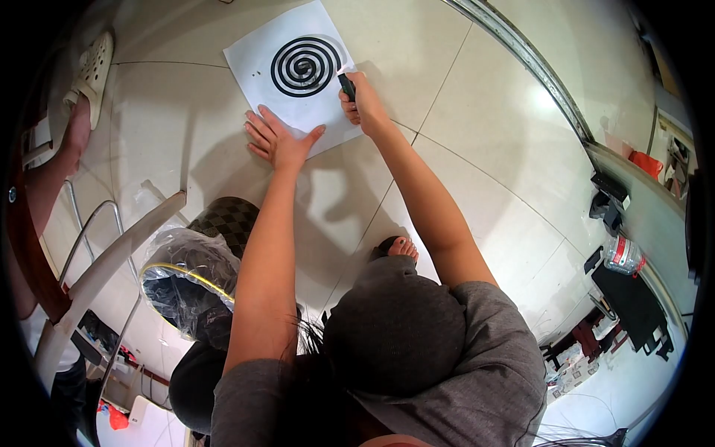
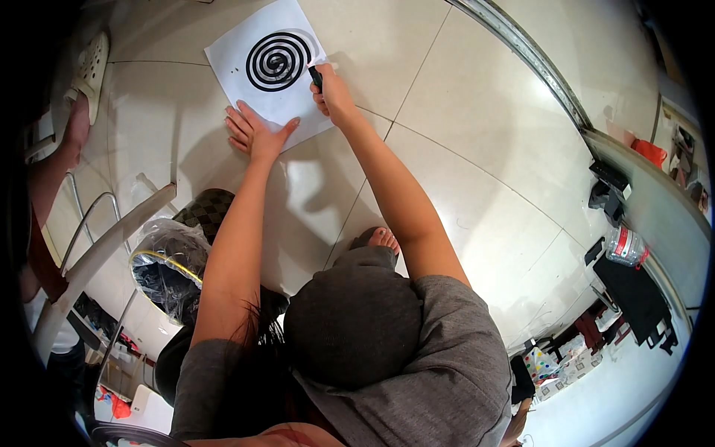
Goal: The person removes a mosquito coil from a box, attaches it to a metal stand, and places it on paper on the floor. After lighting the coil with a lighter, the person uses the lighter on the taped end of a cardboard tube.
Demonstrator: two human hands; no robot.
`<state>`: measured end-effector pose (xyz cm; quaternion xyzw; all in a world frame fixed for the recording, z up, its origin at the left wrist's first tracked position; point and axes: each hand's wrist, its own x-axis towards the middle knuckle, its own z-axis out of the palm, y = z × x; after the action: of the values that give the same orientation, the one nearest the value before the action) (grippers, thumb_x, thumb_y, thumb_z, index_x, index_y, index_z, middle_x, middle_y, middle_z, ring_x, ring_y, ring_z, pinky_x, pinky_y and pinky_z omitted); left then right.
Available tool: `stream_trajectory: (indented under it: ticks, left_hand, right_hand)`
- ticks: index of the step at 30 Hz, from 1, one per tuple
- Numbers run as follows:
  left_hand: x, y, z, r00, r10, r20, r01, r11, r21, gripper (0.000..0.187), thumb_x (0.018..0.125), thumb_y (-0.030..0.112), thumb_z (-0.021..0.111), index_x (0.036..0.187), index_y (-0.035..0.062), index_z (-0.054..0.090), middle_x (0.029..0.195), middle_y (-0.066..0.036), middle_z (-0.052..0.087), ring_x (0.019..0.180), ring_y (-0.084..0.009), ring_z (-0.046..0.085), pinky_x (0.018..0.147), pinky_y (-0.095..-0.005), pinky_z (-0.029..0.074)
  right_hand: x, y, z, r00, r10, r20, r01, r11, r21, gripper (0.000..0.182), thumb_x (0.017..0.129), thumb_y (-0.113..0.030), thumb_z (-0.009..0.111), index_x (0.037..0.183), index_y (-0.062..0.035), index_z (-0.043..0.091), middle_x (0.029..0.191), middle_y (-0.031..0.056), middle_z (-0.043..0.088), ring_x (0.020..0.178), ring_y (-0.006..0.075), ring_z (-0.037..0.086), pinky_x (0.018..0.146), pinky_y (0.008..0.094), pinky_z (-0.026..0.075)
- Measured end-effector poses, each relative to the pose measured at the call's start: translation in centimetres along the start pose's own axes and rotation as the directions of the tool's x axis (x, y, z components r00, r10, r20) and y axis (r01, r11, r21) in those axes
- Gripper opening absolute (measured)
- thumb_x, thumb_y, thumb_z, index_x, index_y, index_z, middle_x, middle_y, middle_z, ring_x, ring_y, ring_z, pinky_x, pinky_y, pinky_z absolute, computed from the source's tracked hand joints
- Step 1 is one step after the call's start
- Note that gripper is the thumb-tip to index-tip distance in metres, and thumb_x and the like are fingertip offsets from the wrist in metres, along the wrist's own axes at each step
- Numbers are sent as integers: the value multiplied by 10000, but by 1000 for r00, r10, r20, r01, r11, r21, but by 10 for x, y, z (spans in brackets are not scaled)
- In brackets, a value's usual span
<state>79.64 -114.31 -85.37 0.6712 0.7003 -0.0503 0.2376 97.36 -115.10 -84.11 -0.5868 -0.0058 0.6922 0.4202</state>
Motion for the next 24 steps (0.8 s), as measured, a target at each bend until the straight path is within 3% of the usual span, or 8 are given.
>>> stream_trajectory:
  ticks: [24]
  left_hand:
    - [-1, 1, -2, 1000, -8, 11, 8, 1000, -5, 1366, 519, 596, 794, 1454, 102, -70, 1511, -192, -104, 1391, -365, -115, 1086, -561, -25]
  right_hand:
    - [3, 5, -3, 1000, -25, 4, 25, 999, 30, 438, 831, -483, 377, 563, -137, 367, 450, -54, 272, 362, 77, 171, 368, 269, 121]
